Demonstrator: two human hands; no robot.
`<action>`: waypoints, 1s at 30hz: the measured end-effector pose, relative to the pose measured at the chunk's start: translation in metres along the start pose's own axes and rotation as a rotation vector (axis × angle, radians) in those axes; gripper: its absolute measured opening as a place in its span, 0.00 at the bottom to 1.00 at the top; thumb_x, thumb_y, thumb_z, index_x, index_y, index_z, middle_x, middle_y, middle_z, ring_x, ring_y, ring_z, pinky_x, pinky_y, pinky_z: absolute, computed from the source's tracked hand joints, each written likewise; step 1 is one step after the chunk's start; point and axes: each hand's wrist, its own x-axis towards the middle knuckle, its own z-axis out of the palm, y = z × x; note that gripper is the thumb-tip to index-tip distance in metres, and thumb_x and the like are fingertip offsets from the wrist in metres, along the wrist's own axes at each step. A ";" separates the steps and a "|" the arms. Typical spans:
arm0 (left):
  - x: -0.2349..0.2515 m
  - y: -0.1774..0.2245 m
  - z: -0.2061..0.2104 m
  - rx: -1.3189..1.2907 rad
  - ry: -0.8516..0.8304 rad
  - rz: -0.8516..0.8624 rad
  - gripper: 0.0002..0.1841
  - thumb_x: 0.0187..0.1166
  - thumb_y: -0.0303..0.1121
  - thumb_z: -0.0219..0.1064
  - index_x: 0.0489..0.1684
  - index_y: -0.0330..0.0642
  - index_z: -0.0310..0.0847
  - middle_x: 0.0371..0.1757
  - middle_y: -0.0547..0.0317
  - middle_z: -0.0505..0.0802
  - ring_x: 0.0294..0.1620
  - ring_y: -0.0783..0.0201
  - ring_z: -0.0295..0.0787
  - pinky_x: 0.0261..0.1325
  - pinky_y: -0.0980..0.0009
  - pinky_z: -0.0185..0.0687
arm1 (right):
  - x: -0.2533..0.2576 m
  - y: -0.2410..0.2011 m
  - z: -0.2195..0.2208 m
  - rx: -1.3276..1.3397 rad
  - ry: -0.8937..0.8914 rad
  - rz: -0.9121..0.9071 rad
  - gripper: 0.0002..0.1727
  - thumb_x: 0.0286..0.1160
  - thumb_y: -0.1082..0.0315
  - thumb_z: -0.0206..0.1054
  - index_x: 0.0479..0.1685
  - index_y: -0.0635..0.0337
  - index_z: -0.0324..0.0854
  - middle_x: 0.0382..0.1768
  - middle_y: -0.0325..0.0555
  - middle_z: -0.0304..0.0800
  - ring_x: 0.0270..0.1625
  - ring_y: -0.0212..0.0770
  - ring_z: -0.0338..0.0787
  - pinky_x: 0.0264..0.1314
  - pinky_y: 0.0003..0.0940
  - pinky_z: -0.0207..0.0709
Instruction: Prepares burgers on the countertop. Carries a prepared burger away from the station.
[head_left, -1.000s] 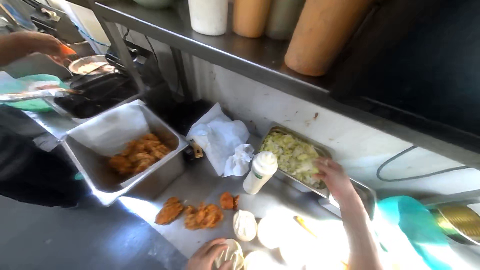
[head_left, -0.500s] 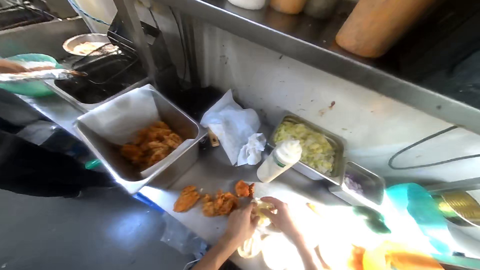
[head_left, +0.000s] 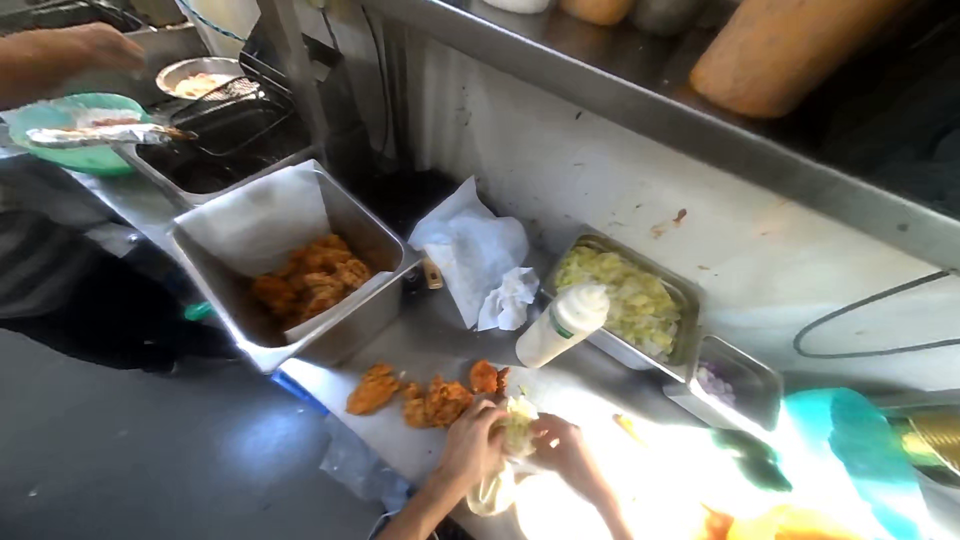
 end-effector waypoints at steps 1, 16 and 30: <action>-0.005 -0.006 0.004 -0.027 0.084 0.030 0.16 0.81 0.35 0.64 0.62 0.45 0.90 0.67 0.51 0.90 0.66 0.57 0.88 0.71 0.62 0.82 | -0.003 0.004 -0.005 0.027 0.020 -0.010 0.17 0.79 0.64 0.65 0.61 0.59 0.89 0.57 0.51 0.93 0.53 0.46 0.94 0.61 0.45 0.86; -0.022 0.017 0.010 0.110 0.074 -0.237 0.25 0.77 0.43 0.72 0.70 0.41 0.84 0.70 0.47 0.89 0.65 0.51 0.90 0.70 0.56 0.83 | 0.151 0.099 -0.187 -0.164 0.088 0.286 0.32 0.78 0.55 0.72 0.81 0.57 0.74 0.72 0.67 0.81 0.74 0.70 0.80 0.74 0.73 0.68; -0.009 0.012 0.027 0.103 0.234 -0.079 0.15 0.80 0.36 0.66 0.59 0.45 0.92 0.65 0.52 0.92 0.68 0.54 0.88 0.72 0.60 0.81 | 0.141 0.093 -0.211 0.140 0.354 0.199 0.17 0.73 0.65 0.77 0.56 0.66 0.88 0.55 0.69 0.89 0.59 0.68 0.86 0.62 0.72 0.74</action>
